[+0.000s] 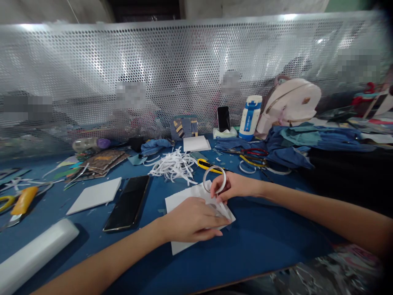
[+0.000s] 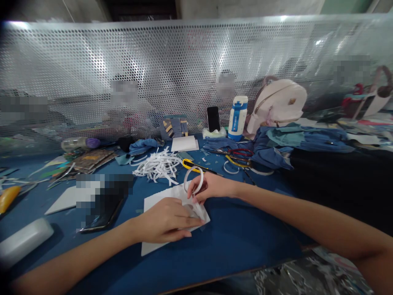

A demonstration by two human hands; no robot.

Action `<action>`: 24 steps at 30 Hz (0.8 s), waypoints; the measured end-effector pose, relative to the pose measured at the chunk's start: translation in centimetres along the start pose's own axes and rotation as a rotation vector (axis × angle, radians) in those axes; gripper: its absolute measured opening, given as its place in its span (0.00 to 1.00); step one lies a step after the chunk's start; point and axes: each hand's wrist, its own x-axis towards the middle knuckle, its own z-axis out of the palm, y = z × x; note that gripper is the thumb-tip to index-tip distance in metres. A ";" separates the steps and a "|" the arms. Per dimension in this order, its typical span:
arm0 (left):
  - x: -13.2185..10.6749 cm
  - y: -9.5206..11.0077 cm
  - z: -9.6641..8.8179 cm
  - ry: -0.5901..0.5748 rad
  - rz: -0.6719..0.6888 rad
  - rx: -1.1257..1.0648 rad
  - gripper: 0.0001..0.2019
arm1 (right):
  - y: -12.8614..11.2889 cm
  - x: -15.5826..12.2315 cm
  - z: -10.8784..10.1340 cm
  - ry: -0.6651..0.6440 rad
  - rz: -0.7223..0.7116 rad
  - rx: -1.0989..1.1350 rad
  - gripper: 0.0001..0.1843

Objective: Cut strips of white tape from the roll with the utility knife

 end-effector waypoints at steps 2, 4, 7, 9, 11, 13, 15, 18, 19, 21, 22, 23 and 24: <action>0.0 0.0 0.0 -0.020 -0.005 0.014 0.19 | 0.0 0.0 -0.1 -0.007 -0.005 -0.018 0.15; 0.1 0.1 -0.1 -0.029 -0.016 0.015 0.18 | -0.1 -0.1 -0.2 -0.019 -0.037 -0.054 0.15; 0.2 0.2 -0.2 -0.029 -0.045 -0.010 0.16 | -0.4 -0.2 -0.3 -0.041 -0.112 -0.128 0.13; 0.3 0.3 -0.3 -0.033 -0.060 -0.033 0.15 | -0.6 -0.2 -0.2 -0.052 -0.142 -0.166 0.12; 0.2 0.3 -0.3 -0.034 -0.064 -0.058 0.15 | -0.8 -0.3 0.0 -0.061 -0.161 -0.206 0.11; 0.2 0.3 -0.2 -0.030 -0.072 -0.084 0.15 | -0.9 -0.4 0.1 -0.064 -0.190 -0.257 0.11; 0.1 0.2 -0.1 -0.027 -0.083 -0.098 0.15 | -0.8 -0.4 -0.1 -0.060 -0.241 -0.345 0.10; 0.1 0.3 0.0 -0.026 -0.090 -0.092 0.15 | -0.6 -0.2 -0.4 -0.057 -0.297 -0.464 0.10; 0.0 0.3 0.0 -0.023 -0.090 -0.087 0.15 | -0.5 -0.2 -0.5 -0.066 -0.296 -0.465 0.10; 0.0 0.3 0.0 -0.013 -0.089 -0.077 0.14 | -0.4 0.0 -0.6 -0.088 -0.280 -0.425 0.11; 0.0 0.3 0.0 -0.005 -0.086 -0.076 0.14 | -0.3 0.0 -0.6 -0.095 -0.275 -0.410 0.12; 0.0 0.3 0.0 0.003 -0.084 -0.078 0.14 | -0.2 0.1 -0.6 -0.097 -0.272 -0.404 0.13; 0.0 0.3 0.0 0.011 -0.081 -0.083 0.14 | -0.2 0.1 -0.5 -0.095 -0.271 -0.406 0.13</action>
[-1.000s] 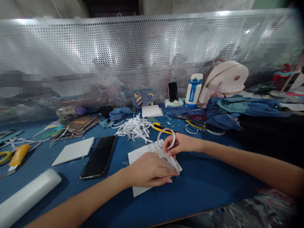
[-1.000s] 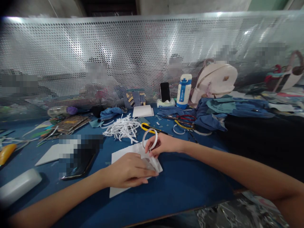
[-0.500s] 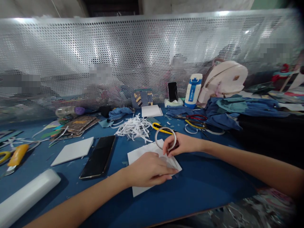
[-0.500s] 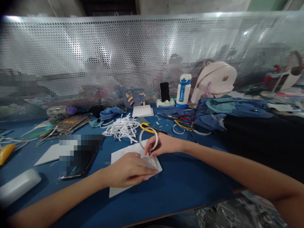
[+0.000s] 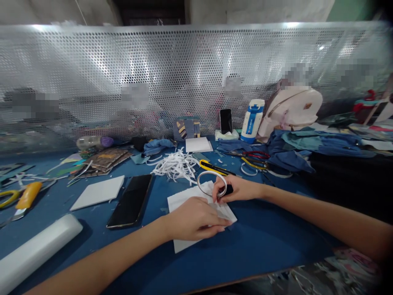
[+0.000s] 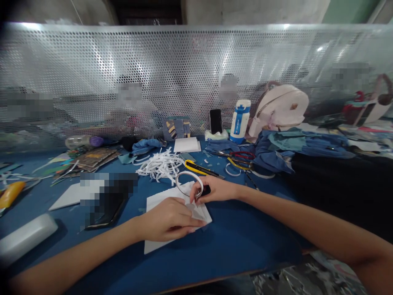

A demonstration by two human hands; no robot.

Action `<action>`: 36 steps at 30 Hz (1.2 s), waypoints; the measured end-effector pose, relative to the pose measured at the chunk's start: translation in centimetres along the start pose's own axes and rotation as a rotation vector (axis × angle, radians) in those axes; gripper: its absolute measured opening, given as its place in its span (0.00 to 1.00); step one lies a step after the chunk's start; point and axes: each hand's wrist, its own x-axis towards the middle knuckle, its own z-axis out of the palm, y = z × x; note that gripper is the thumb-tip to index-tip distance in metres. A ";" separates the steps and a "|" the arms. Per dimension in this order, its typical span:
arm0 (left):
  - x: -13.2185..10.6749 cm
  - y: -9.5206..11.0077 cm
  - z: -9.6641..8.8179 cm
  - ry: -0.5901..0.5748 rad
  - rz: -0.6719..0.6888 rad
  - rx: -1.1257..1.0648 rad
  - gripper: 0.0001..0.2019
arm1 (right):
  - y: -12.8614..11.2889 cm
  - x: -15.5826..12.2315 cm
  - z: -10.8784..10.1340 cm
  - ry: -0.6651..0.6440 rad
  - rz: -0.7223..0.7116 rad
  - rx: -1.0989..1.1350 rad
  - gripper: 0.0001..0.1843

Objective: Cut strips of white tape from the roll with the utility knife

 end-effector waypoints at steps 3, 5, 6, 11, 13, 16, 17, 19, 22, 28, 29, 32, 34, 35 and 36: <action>0.0 0.0 0.0 0.014 0.006 -0.020 0.13 | -0.1 0.0 0.2 -0.001 0.006 -0.017 0.14; 0.0 0.0 0.0 0.012 0.007 -0.027 0.13 | -0.2 0.0 0.3 -0.002 -0.003 -0.058 0.14; 0.0 0.0 0.0 0.011 0.009 -0.029 0.13 | -0.3 0.0 0.2 0.001 -0.008 -0.095 0.13; 0.0 -0.1 -0.1 0.016 0.029 -0.030 0.13 | -0.5 0.0 -0.1 -0.018 -0.021 -0.211 0.10; 0.0 -0.1 0.0 0.016 0.025 -0.037 0.13 | -0.4 0.0 -0.1 -0.012 -0.014 -0.214 0.11; 0.0 -0.1 0.0 0.016 0.019 -0.044 0.12 | -0.3 -0.1 -0.1 -0.001 -0.004 -0.210 0.10; 0.0 -0.2 0.0 0.017 0.019 -0.047 0.12 | -0.3 -0.1 -0.1 -0.003 -0.004 -0.203 0.10; 0.0 -0.2 0.1 0.022 0.018 -0.050 0.13 | -0.2 -0.1 0.0 -0.008 -0.009 -0.189 0.10; 0.0 -0.1 0.1 0.036 0.021 -0.051 0.13 | -0.2 -0.1 0.1 -0.003 -0.012 -0.185 0.09; -0.1 0.0 0.1 0.049 0.015 -0.046 0.13 | -0.2 0.0 0.2 0.008 -0.045 -0.245 0.09; -0.1 0.0 0.1 0.048 0.015 -0.040 0.13 | -0.2 0.0 0.2 0.009 -0.050 -0.251 0.09; 0.0 -0.1 0.0 0.046 0.024 -0.016 0.13 | -0.1 0.0 0.2 0.003 -0.057 -0.248 0.09; 0.0 -0.1 0.0 0.045 0.035 -0.013 0.13 | -0.1 0.0 0.2 -0.002 -0.056 -0.244 0.08; 0.0 -0.2 0.0 0.045 0.040 -0.016 0.13 | -0.1 0.0 0.2 -0.004 -0.054 -0.244 0.07; 0.0 -0.2 0.0 0.045 0.043 -0.019 0.13 | -0.1 0.0 0.2 -0.005 -0.051 -0.245 0.07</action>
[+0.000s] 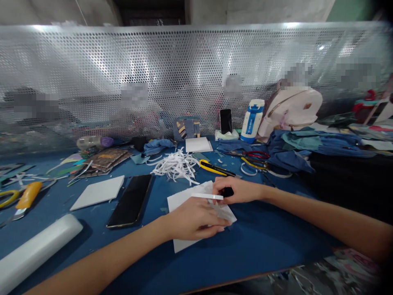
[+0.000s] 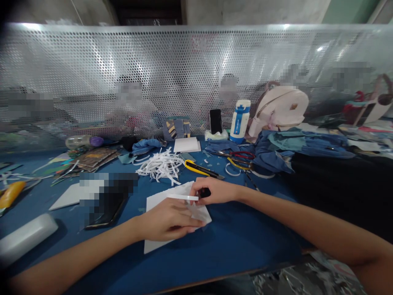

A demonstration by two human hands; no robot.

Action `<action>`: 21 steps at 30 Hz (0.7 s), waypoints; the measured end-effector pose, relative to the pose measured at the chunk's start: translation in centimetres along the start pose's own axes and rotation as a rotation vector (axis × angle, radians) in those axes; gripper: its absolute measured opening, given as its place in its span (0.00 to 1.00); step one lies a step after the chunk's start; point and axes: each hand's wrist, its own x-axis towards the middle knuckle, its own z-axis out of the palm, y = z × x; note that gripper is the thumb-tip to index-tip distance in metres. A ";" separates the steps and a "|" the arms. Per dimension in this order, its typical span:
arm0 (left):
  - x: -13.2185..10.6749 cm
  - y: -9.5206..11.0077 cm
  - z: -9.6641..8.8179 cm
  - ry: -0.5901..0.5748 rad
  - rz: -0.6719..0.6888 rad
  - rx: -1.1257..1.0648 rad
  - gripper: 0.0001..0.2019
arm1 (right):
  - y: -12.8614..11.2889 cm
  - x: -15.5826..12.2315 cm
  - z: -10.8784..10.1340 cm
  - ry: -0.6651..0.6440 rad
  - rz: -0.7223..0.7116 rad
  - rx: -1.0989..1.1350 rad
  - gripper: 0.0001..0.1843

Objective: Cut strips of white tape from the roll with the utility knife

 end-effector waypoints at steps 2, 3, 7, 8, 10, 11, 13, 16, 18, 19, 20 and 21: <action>-0.1 0.0 0.1 -0.006 -0.006 0.002 0.13 | 0.0 0.0 0.0 -0.003 0.004 -0.002 0.06; -0.1 0.0 0.1 -0.010 -0.013 0.012 0.13 | 0.0 0.0 0.0 -0.007 0.006 -0.001 0.06; -0.2 -0.1 0.4 0.010 -0.060 0.127 0.14 | 0.0 0.0 0.0 -0.010 0.015 0.034 0.06; -0.1 -0.2 0.4 0.019 -0.075 0.166 0.14 | 0.0 0.0 0.0 -0.003 0.017 0.043 0.07; -0.1 -0.3 0.4 0.026 -0.108 0.229 0.14 | 0.0 0.0 0.0 0.009 0.017 0.049 0.08; 0.0 -0.3 0.4 0.026 -0.124 0.249 0.14 | -0.1 0.0 0.0 0.009 0.016 0.047 0.09; 0.0 -0.4 0.4 0.025 -0.149 0.272 0.14 | -0.2 0.0 0.0 0.007 0.016 0.044 0.08; 0.0 -0.3 0.4 0.025 -0.169 0.295 0.14 | -0.4 0.1 0.1 0.017 0.005 0.053 0.06; 0.0 -0.2 0.4 0.025 -0.175 0.303 0.14 | -0.3 0.2 0.2 0.041 -0.007 0.051 0.05; -0.1 -0.2 0.4 0.021 -0.178 0.305 0.14 | -0.2 0.3 0.2 0.055 -0.008 0.048 0.04; -0.1 -0.2 0.4 0.016 -0.180 0.307 0.15 | 0.0 0.3 0.2 0.068 -0.003 0.046 0.04; -0.1 -0.2 0.3 0.010 -0.183 0.308 0.15 | 0.2 0.4 0.2 0.078 0.005 0.044 0.04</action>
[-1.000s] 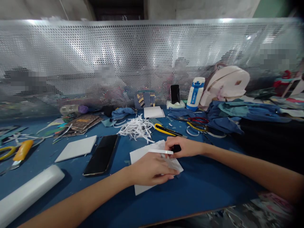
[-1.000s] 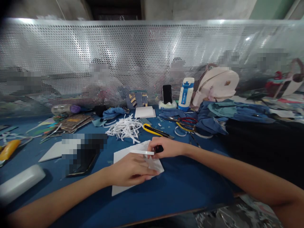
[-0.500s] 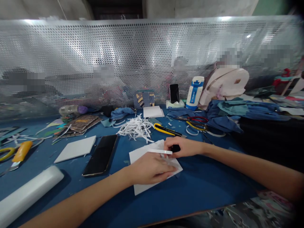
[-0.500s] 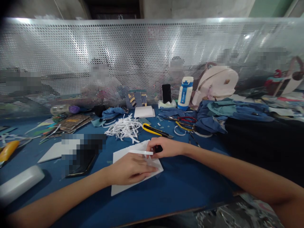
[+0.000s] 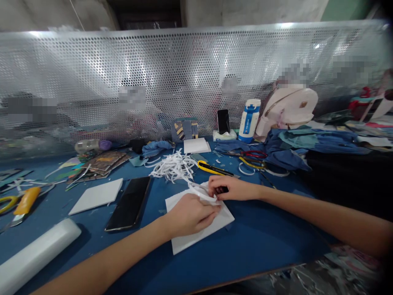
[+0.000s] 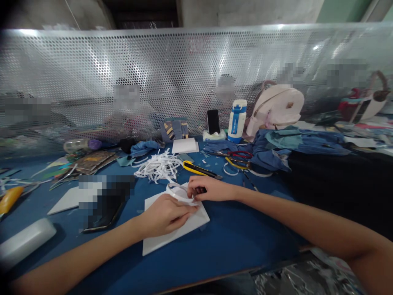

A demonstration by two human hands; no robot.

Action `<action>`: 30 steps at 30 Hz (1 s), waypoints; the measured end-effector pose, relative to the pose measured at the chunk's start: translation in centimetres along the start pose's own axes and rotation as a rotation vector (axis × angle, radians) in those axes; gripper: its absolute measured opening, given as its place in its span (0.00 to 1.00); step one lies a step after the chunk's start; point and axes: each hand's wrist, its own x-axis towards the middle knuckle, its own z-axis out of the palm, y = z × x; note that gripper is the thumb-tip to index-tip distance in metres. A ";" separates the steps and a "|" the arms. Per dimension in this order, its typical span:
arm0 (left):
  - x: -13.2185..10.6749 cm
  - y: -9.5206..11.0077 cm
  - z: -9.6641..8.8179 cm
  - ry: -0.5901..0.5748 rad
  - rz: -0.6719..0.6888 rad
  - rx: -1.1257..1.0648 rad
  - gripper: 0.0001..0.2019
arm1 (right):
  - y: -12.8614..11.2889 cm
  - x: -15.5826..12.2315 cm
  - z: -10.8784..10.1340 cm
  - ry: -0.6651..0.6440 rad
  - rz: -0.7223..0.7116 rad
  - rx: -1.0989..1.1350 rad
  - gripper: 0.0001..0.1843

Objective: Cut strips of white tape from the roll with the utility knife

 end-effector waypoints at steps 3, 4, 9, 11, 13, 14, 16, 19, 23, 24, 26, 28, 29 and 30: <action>0.0 0.0 0.0 -0.019 -0.006 0.004 0.16 | 0.8 0.1 0.0 0.045 0.028 0.055 0.07; -0.1 0.0 0.0 -0.021 -0.008 0.004 0.16 | 1.0 0.1 0.1 0.072 0.043 0.098 0.07; -0.1 0.0 0.0 -0.020 -0.007 -0.004 0.17 | 1.9 0.4 0.7 0.236 0.148 0.267 0.11; -0.1 0.0 0.0 -0.018 -0.006 -0.008 0.17 | 2.0 0.5 1.1 0.289 0.193 0.277 0.11; -0.1 0.0 0.0 -0.016 -0.002 -0.012 0.17 | 2.0 0.6 1.3 0.328 0.216 0.267 0.11; -0.1 0.0 0.0 -0.015 0.001 -0.014 0.17 | 2.0 0.7 1.5 0.339 0.218 0.256 0.10; -0.1 0.0 -0.1 -0.011 0.007 -0.018 0.16 | 2.0 0.8 1.6 0.351 0.212 0.237 0.09; -0.1 0.1 -0.1 -0.004 0.010 -0.022 0.16 | 1.9 1.0 1.8 0.376 0.196 0.191 0.06; -0.2 0.2 -0.1 0.002 0.006 -0.021 0.16 | 2.0 1.0 1.9 0.386 0.186 0.115 0.03; -0.2 0.2 -0.1 0.002 0.005 -0.019 0.16 | 2.1 1.0 1.9 0.385 0.182 0.104 0.02; -0.2 0.2 -0.1 0.002 0.003 -0.016 0.16 | 2.1 1.1 1.9 0.385 0.171 0.094 0.01; -0.2 0.2 -0.1 0.003 0.000 -0.015 0.17 | 2.2 1.1 1.9 0.383 0.162 0.092 0.01; -0.2 0.2 -0.1 0.004 -0.002 -0.015 0.17 | 2.1 1.1 1.9 0.381 0.158 0.087 0.01; -0.1 0.2 -0.1 0.005 -0.004 -0.015 0.17 | 2.1 1.1 1.9 0.379 0.154 0.076 0.01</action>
